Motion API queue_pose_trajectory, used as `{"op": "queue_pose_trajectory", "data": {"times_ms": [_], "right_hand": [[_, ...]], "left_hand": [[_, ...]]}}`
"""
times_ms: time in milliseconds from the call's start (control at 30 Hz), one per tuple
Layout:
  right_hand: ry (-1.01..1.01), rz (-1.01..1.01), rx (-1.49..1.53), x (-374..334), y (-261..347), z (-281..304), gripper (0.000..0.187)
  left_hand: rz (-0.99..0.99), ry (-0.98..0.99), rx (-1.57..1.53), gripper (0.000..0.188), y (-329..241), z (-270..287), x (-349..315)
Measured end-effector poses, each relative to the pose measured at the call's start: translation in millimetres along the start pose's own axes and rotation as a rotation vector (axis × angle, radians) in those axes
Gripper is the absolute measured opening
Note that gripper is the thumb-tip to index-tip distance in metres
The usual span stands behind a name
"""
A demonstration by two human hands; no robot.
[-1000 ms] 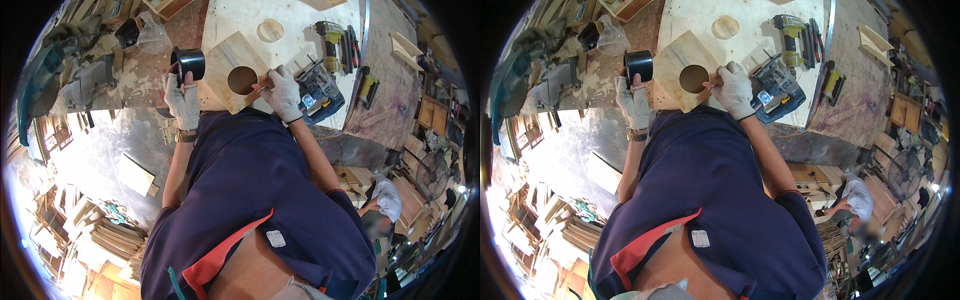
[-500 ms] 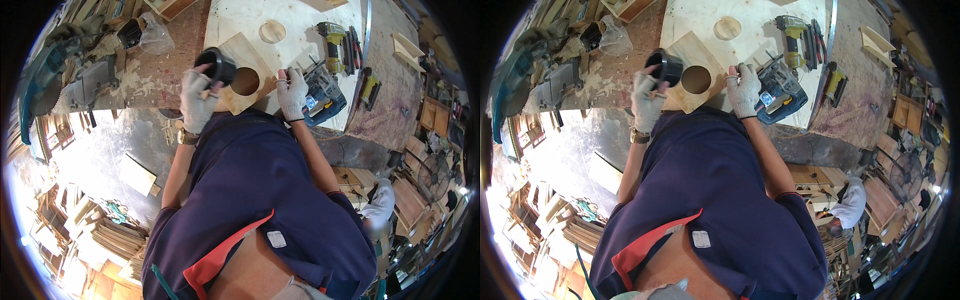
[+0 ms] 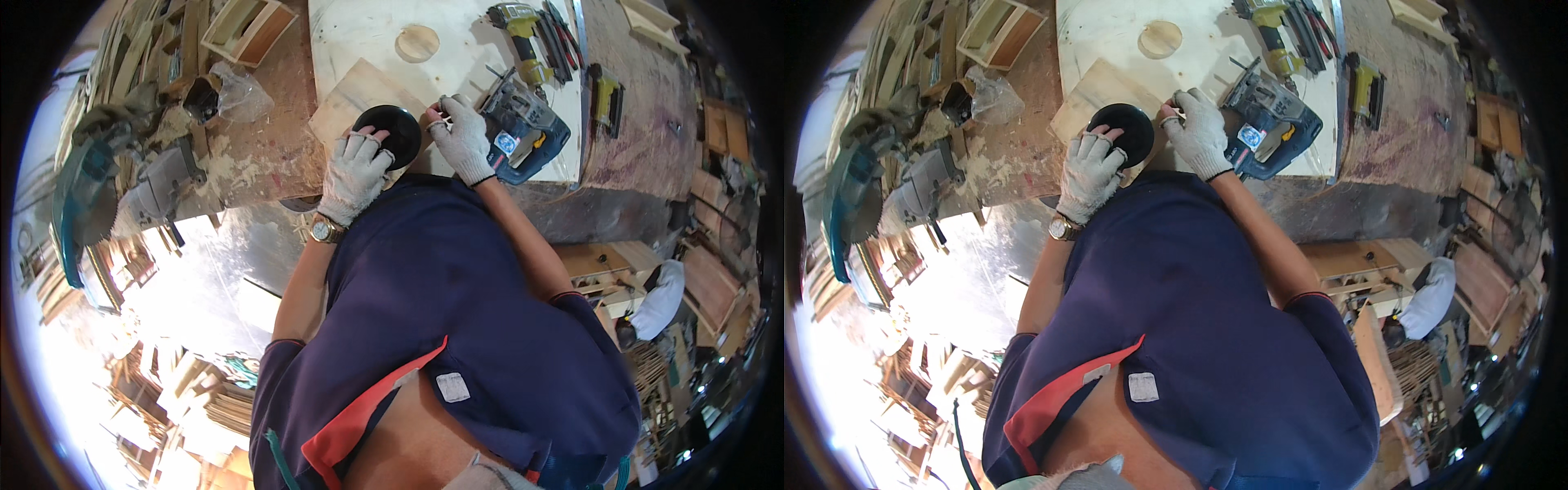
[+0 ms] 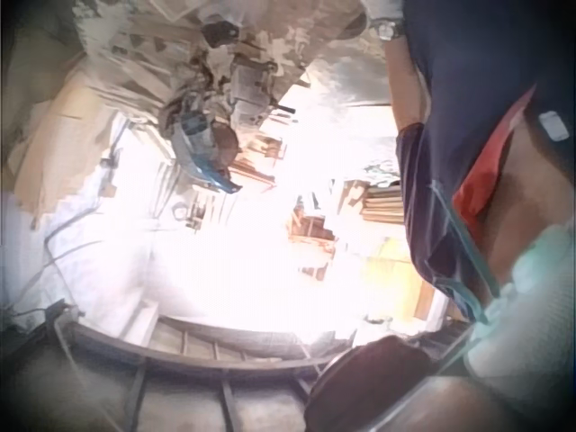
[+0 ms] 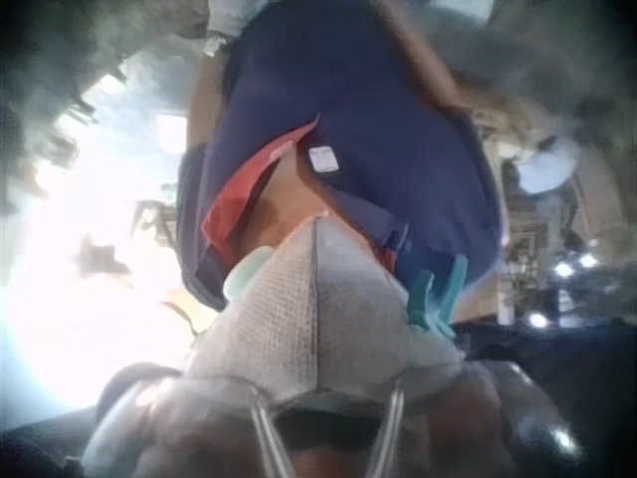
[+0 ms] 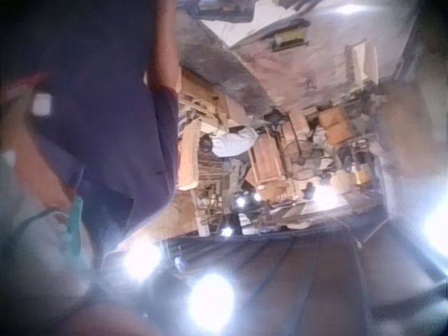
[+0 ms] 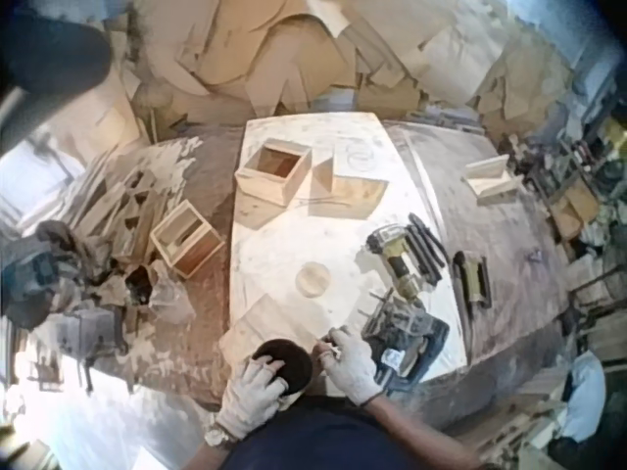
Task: The person uses a handheld power drill to cut circular holes in small wooden boxes. They then insert black cylindrical components into the holes and test the fit by placing the boxes together. The person repeats this process on multiple boxes.
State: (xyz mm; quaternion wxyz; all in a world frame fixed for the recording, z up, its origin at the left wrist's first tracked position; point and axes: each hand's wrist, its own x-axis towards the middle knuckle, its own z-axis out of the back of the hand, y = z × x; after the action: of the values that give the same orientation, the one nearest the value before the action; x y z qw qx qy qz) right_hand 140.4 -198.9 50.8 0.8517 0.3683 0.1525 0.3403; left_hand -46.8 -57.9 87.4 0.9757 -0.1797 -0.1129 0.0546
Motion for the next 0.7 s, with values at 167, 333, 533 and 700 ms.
{"op": "queue_pose_trajectory", "data": {"times_ms": [167, 333, 533, 700], "right_hand": [[-0.023, -0.022, 0.008, -4.5, 0.9, -0.6, 0.023], [0.073, -0.158, 0.190, -1.4, -5.2, -1.1, 0.034], [0.225, -0.295, 0.235, -2.1, -1.7, 5.3, 0.061], [0.426, -0.326, 0.121, -4.8, 6.9, 15.4, 0.080]], "left_hand": [[0.005, 0.069, -0.003, 0.032, 1.5, -0.1, 3.1], [-0.056, 0.149, 0.013, 0.032, 10.6, 9.1, 14.3], [0.147, -0.077, -0.023, 0.046, -9.7, 8.2, 27.6], [0.238, 0.031, 0.225, 0.069, -1.6, -28.9, 44.9]]}}
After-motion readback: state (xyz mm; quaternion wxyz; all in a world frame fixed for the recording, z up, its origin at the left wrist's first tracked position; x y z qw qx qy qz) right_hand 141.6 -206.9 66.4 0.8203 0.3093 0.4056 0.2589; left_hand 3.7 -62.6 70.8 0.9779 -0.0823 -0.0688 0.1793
